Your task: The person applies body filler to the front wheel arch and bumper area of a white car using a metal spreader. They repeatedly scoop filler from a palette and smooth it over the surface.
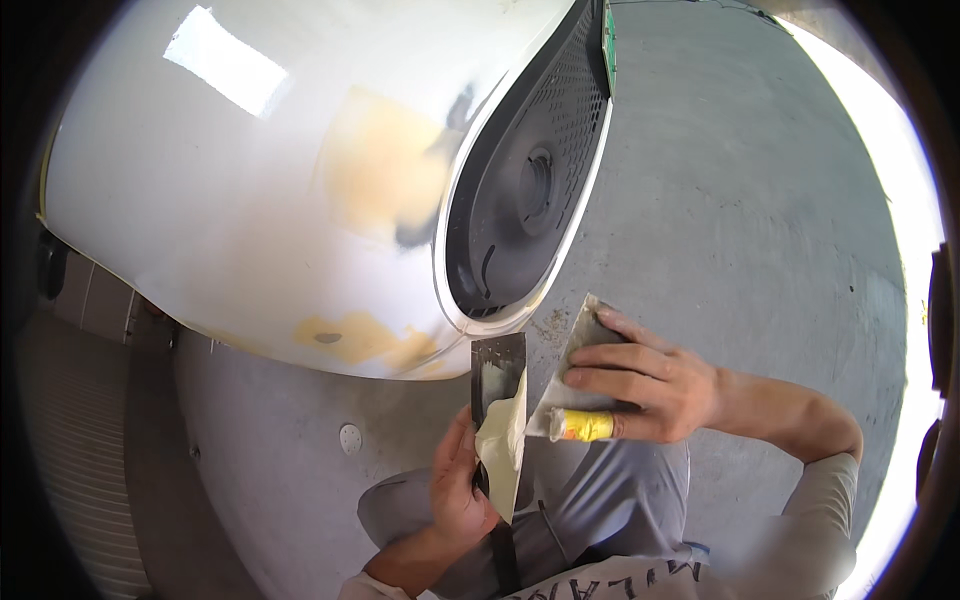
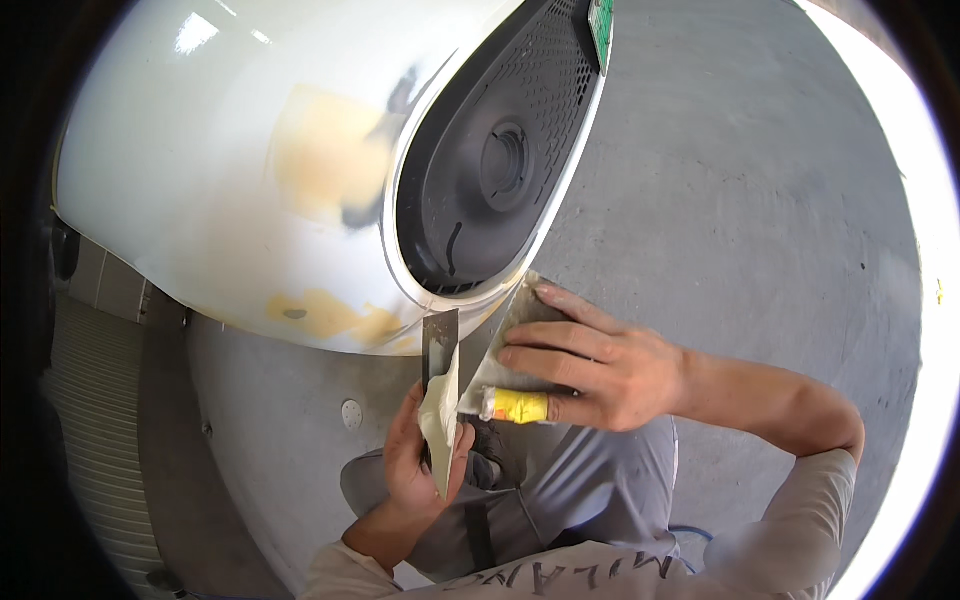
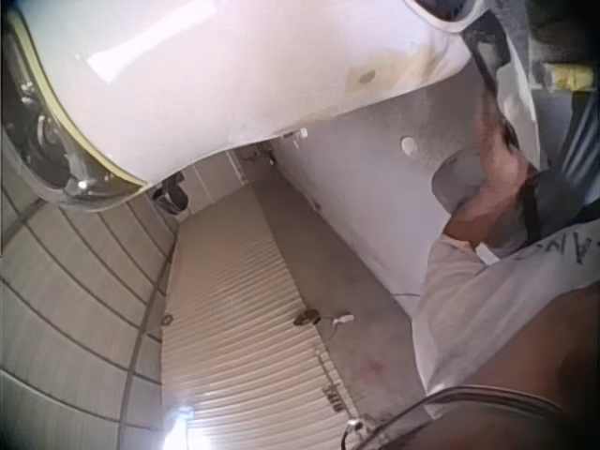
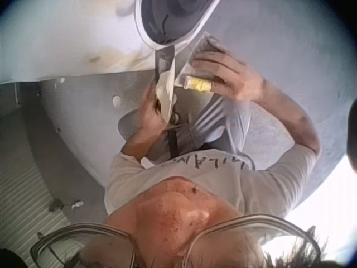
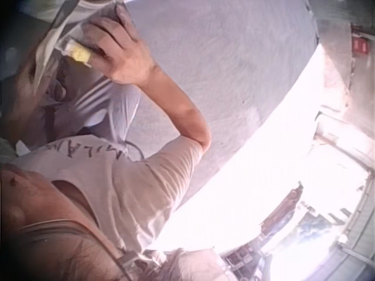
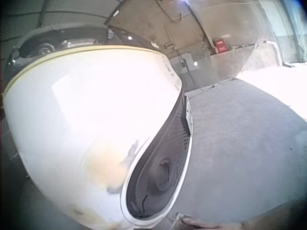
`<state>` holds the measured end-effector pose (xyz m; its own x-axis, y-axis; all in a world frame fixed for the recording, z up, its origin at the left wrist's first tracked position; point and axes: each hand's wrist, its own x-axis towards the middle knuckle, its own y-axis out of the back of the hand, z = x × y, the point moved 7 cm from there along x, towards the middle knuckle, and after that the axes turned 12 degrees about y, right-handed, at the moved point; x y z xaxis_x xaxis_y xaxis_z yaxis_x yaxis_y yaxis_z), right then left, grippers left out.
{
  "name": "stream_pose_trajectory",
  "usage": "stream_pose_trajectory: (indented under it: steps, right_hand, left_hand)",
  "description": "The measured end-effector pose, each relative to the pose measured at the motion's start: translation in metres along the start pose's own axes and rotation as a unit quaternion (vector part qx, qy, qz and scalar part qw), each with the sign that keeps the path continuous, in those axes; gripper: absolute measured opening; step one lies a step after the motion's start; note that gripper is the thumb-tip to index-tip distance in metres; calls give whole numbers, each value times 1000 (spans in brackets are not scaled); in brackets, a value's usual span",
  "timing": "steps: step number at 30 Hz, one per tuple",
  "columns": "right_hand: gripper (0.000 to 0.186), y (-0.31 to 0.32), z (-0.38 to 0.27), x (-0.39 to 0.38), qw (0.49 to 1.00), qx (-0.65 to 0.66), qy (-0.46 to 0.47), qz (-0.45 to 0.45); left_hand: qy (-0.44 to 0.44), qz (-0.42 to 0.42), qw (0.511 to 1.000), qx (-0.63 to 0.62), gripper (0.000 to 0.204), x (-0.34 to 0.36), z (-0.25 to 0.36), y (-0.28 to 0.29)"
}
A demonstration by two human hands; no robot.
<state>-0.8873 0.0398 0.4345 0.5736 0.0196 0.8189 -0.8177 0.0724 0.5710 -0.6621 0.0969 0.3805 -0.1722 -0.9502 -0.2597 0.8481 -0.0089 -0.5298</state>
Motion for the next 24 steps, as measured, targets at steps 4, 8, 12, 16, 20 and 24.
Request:
stream_pose_trajectory:
  steps: [4,8,12,16,20,24]
  right_hand:
    - [33,27,75,24,992,-119,-8,-38]
    - [36,26,113,94,964,-241,110,2]
    - [23,2,123,151,945,-254,201,37]
    - [27,-4,128,169,939,-250,214,100]
    - [25,0,133,154,944,-234,201,119]
    - [21,-3,136,123,944,-246,199,92]
  left_hand:
    - [-13,-52,998,-43,45,-2,-6,22]
    - [36,-1,998,-47,45,-1,-30,47]
    - [72,22,997,-34,42,1,-38,62]
    - [113,27,992,-51,43,-6,-39,68]
    - [100,41,994,25,44,-16,-29,68]
    - [135,83,987,16,45,-21,-25,65]
